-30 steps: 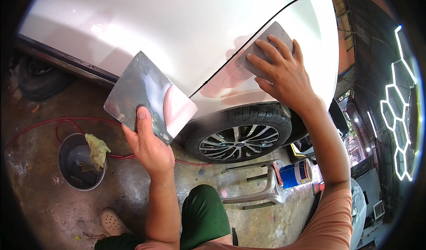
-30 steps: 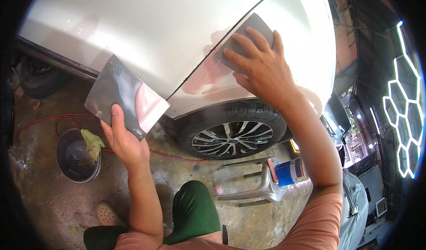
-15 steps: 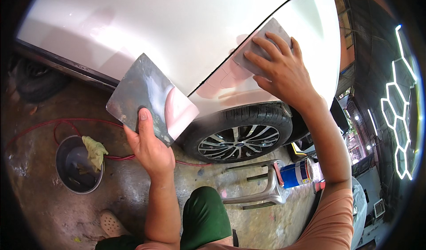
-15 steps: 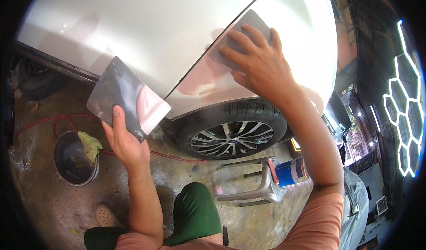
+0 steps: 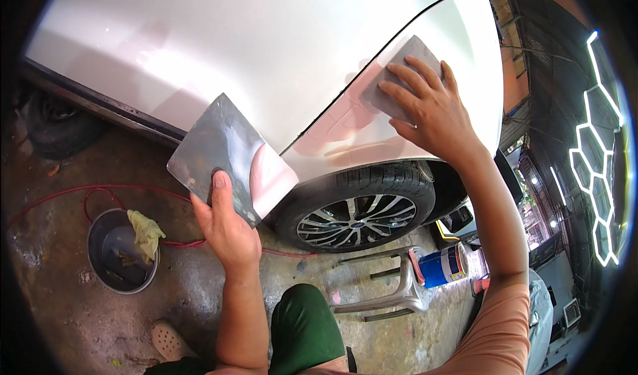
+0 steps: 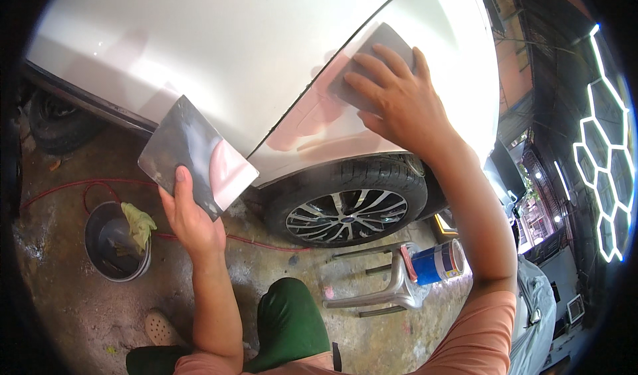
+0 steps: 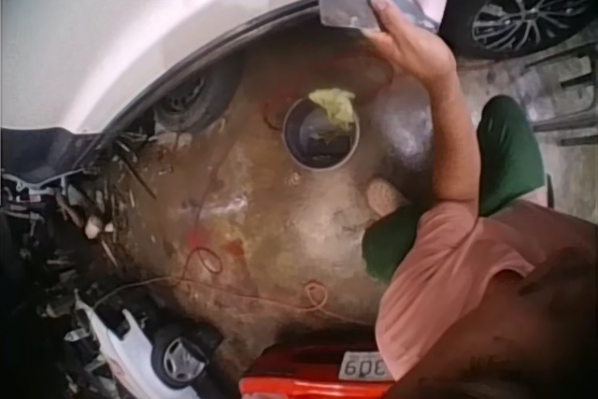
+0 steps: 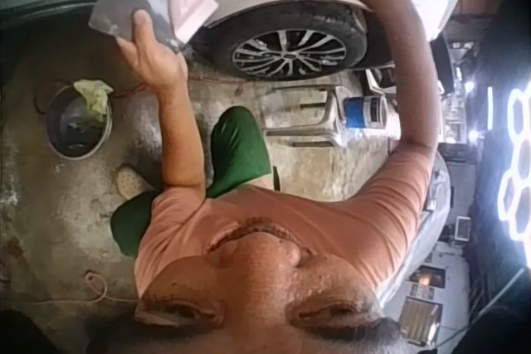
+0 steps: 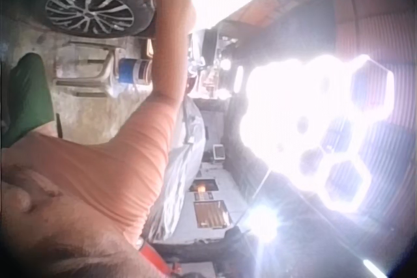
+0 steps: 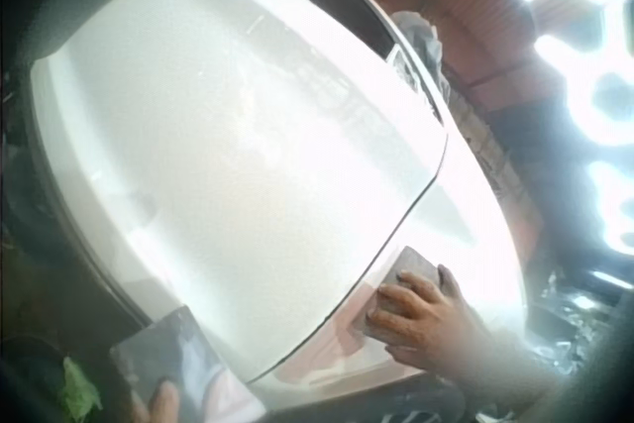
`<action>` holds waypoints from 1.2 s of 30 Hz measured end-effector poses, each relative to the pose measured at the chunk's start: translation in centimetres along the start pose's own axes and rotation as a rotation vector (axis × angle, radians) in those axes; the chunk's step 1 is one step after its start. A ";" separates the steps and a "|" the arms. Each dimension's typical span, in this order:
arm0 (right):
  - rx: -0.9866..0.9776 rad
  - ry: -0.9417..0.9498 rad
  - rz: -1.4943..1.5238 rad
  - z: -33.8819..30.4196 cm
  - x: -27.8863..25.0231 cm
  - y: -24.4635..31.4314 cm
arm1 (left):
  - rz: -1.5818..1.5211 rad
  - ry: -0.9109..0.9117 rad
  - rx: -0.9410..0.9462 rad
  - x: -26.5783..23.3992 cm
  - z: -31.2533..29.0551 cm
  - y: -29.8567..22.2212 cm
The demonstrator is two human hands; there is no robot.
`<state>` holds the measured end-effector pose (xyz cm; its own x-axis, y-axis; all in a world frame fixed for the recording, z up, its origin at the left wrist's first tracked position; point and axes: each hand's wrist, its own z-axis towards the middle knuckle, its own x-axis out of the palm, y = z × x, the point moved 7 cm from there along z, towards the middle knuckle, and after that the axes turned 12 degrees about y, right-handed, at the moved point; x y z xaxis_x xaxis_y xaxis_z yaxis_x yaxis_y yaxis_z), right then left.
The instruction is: The person kneels beside a white car and uses a sanding block to smooth the surface of the rear fender. They repeatedly rub the sanding block over the panel, occasionally switching hands or adjusting their grip.
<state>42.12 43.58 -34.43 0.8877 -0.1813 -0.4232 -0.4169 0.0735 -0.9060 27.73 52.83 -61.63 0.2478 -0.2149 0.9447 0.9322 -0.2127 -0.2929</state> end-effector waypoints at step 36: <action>0.122 -0.042 0.177 -5.0 5.5 4.5 | -0.036 0.129 -0.206 -0.1 -2.1 5.3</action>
<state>44.17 37.99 -40.82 0.8114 -0.1146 -0.5732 -0.5421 0.2194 -0.8112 32.10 49.71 -63.58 0.1673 -0.3209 0.9322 0.8632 -0.4091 -0.2958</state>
